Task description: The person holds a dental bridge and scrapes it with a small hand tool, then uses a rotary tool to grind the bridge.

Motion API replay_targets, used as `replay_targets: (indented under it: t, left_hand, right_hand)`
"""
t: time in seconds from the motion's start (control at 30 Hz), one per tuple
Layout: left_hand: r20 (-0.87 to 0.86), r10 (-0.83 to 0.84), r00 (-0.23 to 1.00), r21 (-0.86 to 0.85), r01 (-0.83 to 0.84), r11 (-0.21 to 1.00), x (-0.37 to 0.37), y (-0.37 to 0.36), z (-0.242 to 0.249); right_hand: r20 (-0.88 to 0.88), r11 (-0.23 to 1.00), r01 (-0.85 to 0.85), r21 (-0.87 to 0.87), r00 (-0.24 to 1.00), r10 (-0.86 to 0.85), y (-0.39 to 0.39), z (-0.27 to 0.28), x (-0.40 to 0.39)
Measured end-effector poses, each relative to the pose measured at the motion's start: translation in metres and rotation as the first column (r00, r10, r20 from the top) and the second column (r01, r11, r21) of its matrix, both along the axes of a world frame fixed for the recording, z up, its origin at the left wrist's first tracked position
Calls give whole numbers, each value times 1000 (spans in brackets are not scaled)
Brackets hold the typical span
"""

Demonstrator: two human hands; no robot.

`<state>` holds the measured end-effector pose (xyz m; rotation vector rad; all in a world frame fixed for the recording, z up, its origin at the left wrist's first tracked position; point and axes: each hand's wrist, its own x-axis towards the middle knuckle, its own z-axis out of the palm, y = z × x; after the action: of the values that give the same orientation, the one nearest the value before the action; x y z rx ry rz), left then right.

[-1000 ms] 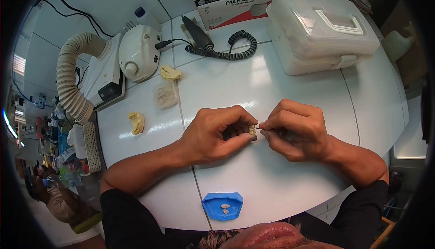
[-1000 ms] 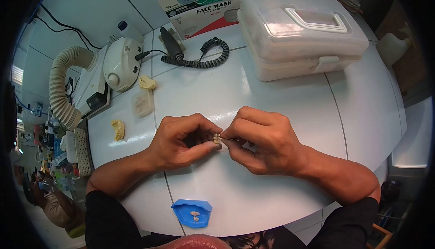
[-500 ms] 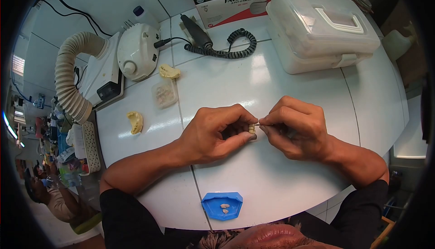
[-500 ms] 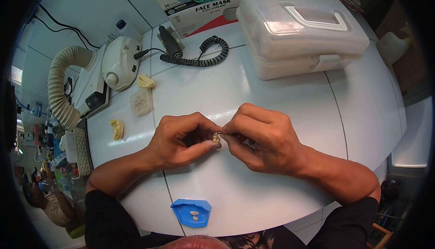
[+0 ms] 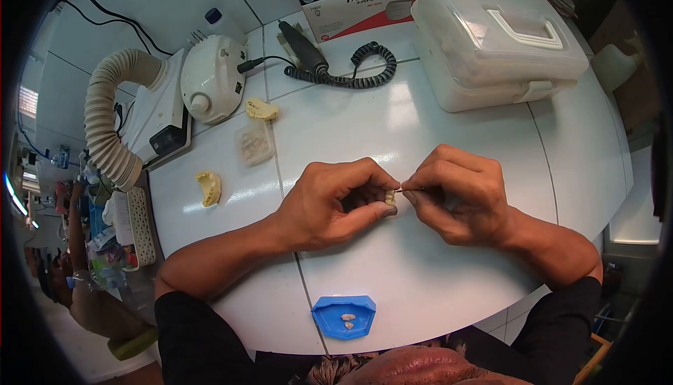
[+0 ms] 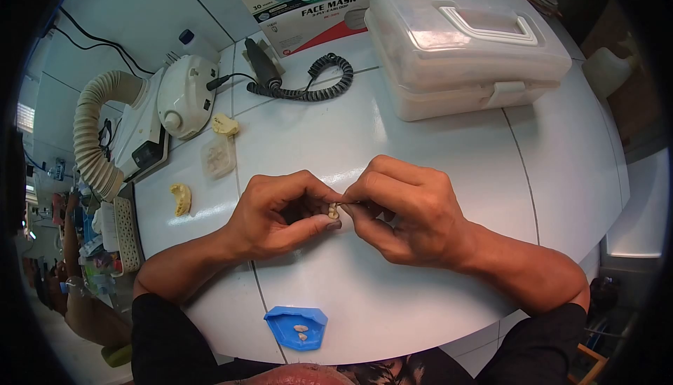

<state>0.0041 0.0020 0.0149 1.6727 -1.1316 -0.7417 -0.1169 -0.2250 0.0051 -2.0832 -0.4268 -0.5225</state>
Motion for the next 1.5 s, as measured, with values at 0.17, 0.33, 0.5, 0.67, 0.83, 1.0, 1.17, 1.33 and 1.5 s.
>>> replay_targets:
  t: [0.17,0.33,0.5,0.67,0.83,1.0,1.17,1.33,1.5]
  left_hand:
    - [43,-17,999,-2,17,1000,0,0,-1]
    - [45,-14,999,15,13,1000,-1,-1,4]
    - [39,-13,999,12,12,1000,-1,-1,2]
    - [23,-21,1000,12,21,1000,-1,-2,5]
    - [-28,-16,999,54,17,998,0,-3,7]
    - [-65,-9,998,73,14,997,1,-2,6]
    - [-57,-23,998,86,28,996,1,-3,7]
    - [-62,-29,998,99,35,994,2,-3,8]
    - [-79,-14,997,93,21,995,2,-2,8]
  right_hand:
    - [14,999,-35,-15,999,35,-2,-1,1]
    - [11,999,-48,-13,999,48,-2,-3,3]
    - [-2,1000,-18,3,1000,18,-1,-3,3]
    - [-15,1000,3,5,1000,-3,-2,-2,2]
    - [-23,1000,22,17,999,-22,-1,-3,3]
    - [-47,1000,7,9,999,-7,-2,-4,3]
    - [-66,999,0,43,998,3,-3,-3,3]
    - [-86,999,15,50,996,-11,-4,-1,2]
    - [-61,996,9,91,998,-3,-6,0,2]
